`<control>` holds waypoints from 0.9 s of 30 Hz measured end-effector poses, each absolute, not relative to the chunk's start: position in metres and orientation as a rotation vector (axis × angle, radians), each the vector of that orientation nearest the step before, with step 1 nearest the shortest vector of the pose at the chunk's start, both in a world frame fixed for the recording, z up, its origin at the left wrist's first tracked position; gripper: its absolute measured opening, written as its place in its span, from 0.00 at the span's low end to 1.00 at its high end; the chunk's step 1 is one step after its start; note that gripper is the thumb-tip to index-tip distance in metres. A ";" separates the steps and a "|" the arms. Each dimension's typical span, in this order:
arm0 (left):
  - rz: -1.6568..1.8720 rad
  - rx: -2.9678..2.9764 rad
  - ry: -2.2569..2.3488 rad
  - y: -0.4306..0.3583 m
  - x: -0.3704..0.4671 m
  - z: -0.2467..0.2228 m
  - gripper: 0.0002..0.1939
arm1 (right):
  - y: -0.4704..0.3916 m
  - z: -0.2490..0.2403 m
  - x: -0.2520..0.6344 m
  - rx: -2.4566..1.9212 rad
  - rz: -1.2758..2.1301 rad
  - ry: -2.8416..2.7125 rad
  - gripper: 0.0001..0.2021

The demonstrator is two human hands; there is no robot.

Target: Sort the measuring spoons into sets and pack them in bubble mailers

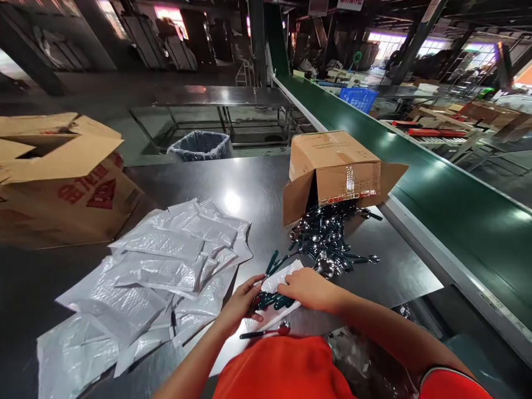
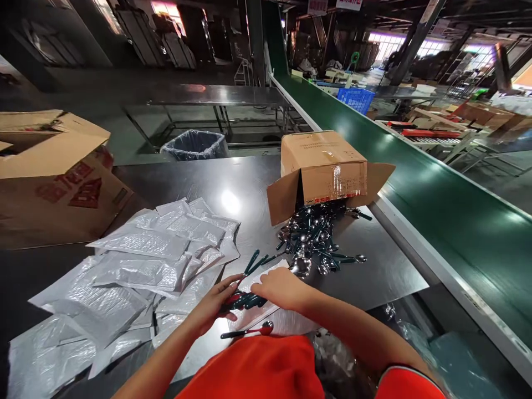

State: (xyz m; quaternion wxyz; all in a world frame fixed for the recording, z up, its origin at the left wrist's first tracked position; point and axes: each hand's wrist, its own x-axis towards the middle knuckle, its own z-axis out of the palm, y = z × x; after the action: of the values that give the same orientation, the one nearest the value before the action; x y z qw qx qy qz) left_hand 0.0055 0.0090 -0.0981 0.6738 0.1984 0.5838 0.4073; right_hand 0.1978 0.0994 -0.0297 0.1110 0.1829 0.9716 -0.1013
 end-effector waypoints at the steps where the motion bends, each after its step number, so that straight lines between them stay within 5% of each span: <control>1: 0.904 0.469 1.306 0.007 0.008 -0.097 0.29 | 0.099 -0.031 0.197 0.516 -0.304 2.845 0.11; 8: 0.769 0.613 1.154 0.004 0.010 -0.101 0.13 | 0.102 -0.052 0.198 0.401 -0.460 2.909 0.11; 15: 0.873 0.602 1.162 -0.005 -0.021 -0.105 0.17 | 0.130 -0.046 0.222 0.689 -0.833 2.861 0.14; 20: 0.991 0.285 1.202 -0.019 -0.044 -0.106 0.21 | 0.140 -0.048 0.246 1.263 -1.849 2.665 0.05; 24: 1.065 0.083 1.105 -0.016 -0.026 -0.109 0.24 | 0.127 -0.062 0.236 1.508 -2.994 1.999 0.19; 27: 1.095 0.028 1.004 -0.004 0.007 -0.113 0.19 | 0.115 -0.076 0.214 1.339 -3.351 1.771 0.24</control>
State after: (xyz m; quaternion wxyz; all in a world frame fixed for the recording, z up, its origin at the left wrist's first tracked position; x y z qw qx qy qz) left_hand 0.0074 -0.0043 -0.1135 0.7364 0.0128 0.4571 0.4986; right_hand 0.2139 0.1154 -0.0762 -0.4253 0.3015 0.3988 -0.7544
